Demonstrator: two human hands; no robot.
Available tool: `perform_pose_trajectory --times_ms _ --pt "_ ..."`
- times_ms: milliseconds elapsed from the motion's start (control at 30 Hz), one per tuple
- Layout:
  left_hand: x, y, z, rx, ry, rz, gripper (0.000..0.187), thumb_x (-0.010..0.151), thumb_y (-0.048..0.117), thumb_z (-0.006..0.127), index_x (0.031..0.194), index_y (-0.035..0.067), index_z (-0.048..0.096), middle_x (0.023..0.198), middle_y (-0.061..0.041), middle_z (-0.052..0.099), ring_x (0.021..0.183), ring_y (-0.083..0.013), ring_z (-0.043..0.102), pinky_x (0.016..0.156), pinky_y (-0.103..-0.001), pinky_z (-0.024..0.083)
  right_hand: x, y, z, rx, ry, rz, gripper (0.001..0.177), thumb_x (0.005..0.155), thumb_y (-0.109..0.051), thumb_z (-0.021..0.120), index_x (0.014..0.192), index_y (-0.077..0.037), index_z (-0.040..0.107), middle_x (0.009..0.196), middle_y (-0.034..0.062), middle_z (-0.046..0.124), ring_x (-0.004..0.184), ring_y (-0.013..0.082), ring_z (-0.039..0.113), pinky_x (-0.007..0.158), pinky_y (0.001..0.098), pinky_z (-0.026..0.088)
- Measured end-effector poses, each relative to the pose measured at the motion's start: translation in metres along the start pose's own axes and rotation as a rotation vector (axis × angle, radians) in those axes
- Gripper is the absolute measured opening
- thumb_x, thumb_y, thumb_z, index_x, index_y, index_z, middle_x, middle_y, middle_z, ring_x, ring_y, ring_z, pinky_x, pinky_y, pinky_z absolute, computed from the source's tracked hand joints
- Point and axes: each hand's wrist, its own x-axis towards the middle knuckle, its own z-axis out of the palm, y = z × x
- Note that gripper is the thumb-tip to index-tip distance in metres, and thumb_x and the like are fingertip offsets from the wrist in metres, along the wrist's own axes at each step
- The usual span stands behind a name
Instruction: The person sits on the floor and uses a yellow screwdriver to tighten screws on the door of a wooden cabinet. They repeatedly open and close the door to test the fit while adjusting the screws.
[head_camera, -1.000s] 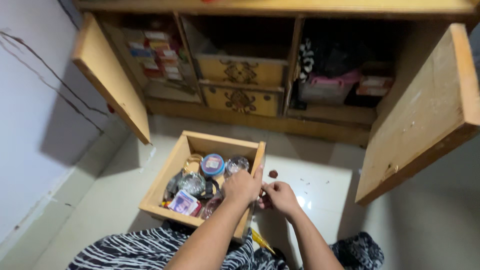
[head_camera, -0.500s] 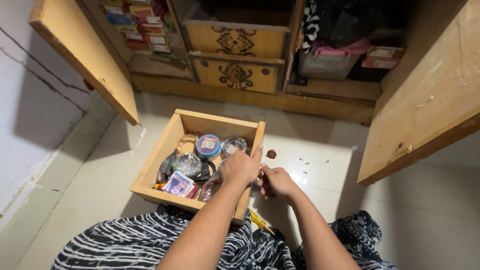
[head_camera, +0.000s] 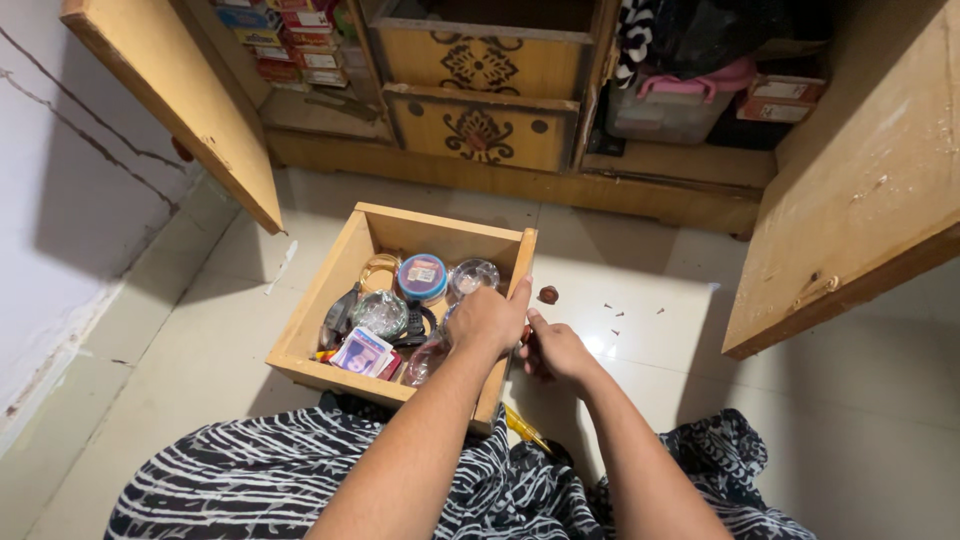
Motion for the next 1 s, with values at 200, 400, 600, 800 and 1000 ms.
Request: perform_pose_trajectory --times_ms 200,400,600,800,1000 --pt "0.002 -0.001 0.003 0.005 0.03 0.007 0.081 0.092 0.072 0.045 0.105 -0.002 0.076 0.111 -0.025 0.073 0.109 -0.0379 0.07 0.096 -0.048 0.054 -0.005 -0.002 -0.018 0.099 -0.121 -0.117 0.039 0.099 -0.04 0.054 0.093 -0.005 0.07 0.07 0.0037 0.069 0.057 0.0149 0.064 0.052 0.0301 0.046" --pt "0.001 0.0 -0.001 -0.012 -0.009 -0.017 0.082 0.092 0.073 0.045 0.104 -0.002 0.077 0.109 -0.024 0.074 0.108 -0.037 0.071 0.097 -0.046 0.053 0.001 -0.001 -0.004 0.071 -0.071 -0.049 0.061 0.103 -0.055 0.046 0.084 0.0 0.066 0.061 0.0075 0.063 0.049 0.0195 0.058 0.048 0.0324 0.046" --pt "0.002 0.0 0.0 -0.02 0.008 -0.006 0.081 0.092 0.072 0.046 0.106 -0.002 0.075 0.111 -0.024 0.073 0.109 -0.0377 0.07 0.096 -0.047 0.053 -0.006 -0.009 -0.006 -0.065 0.032 -0.001 0.071 0.103 -0.06 0.038 0.082 0.001 0.068 0.06 0.0088 0.066 0.049 0.0201 0.057 0.05 0.034 0.049" --pt "0.0 0.0 -0.001 -0.022 0.011 -0.004 0.081 0.092 0.072 0.046 0.106 -0.002 0.076 0.111 -0.025 0.073 0.109 -0.038 0.07 0.096 -0.047 0.053 -0.006 -0.006 -0.016 0.116 -0.189 -0.026 0.048 0.102 -0.048 0.051 0.093 -0.005 0.069 0.068 0.0041 0.067 0.06 0.017 0.064 0.06 0.0318 0.055" --pt "0.0 -0.001 -0.001 -0.029 -0.005 -0.003 0.081 0.092 0.072 0.045 0.101 -0.001 0.078 0.108 -0.023 0.075 0.108 -0.037 0.071 0.096 -0.046 0.053 0.001 -0.002 -0.006 -0.102 -0.04 0.025 0.071 0.102 -0.062 0.038 0.088 0.001 0.066 0.062 0.0087 0.064 0.054 0.0216 0.057 0.05 0.0328 0.046"
